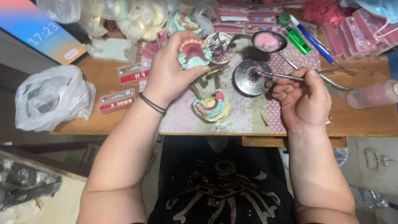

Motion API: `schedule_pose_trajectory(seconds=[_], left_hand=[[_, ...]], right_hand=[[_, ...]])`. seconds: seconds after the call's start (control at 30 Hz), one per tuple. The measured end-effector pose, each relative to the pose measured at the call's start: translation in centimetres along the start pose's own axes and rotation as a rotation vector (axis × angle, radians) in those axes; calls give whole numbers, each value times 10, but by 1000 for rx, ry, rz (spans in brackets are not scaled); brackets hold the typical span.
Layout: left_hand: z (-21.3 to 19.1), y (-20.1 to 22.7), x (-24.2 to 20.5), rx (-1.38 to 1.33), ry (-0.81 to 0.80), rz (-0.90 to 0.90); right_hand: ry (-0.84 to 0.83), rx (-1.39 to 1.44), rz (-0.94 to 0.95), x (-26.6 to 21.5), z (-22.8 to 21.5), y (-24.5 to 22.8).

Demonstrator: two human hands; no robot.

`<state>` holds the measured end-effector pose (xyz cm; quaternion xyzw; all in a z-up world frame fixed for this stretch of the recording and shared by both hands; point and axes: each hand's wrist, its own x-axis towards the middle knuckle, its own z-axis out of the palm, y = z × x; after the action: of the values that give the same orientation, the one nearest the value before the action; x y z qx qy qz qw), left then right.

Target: The person works on a dental mold, using a small brush to apply pink material to the gum area. They then use a rotary tool to grind and shape a small pink object held in their hand, repeating the grinding process after switching tools.

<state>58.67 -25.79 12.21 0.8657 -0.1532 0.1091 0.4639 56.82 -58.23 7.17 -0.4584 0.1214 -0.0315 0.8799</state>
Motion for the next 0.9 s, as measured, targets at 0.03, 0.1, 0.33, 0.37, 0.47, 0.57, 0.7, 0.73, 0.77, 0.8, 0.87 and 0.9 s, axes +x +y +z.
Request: schedule_pose_trajectory(seconds=[0.03, 0.1, 0.33, 0.37, 0.47, 0.57, 0.7, 0.73, 0.77, 0.8, 0.87, 0.9], left_hand=[[0, -1, 0, 2, 5, -10], [0, -2, 1, 7, 1, -8], [1, -7, 0, -3, -6, -37], [1, -7, 0, -2, -7, -42], [1, -9, 1, 1, -7, -32], [1, -10, 1, 6, -7, -28], [1, -13, 2, 5, -8, -25], [1, -13, 2, 4, -7, -26], [1, -13, 2, 6, -9, -24], [1, -12, 2, 9, -11, -23], [1, -12, 2, 7, -11, -18], [1, -12, 2, 5, -10, -13]], right_hand=[[-5, -3, 9, -4, 2, 1], [3, -56, -56, -12, 8, 2], [-349, 17, -134, -59, 21, 34], [-375, 4, -140, -62, 21, 38], [-362, -66, -146, -69, 24, 44], [-412, -102, -195, -76, 28, 43], [-545, -243, -468, -84, 31, 40], [-546, -244, -468, -85, 29, 41], [-533, -306, -539, -86, 26, 43], [-519, -369, -610, -87, 24, 44], [-519, -378, -631, -86, 23, 46], [-519, -387, -654, -85, 22, 46]])
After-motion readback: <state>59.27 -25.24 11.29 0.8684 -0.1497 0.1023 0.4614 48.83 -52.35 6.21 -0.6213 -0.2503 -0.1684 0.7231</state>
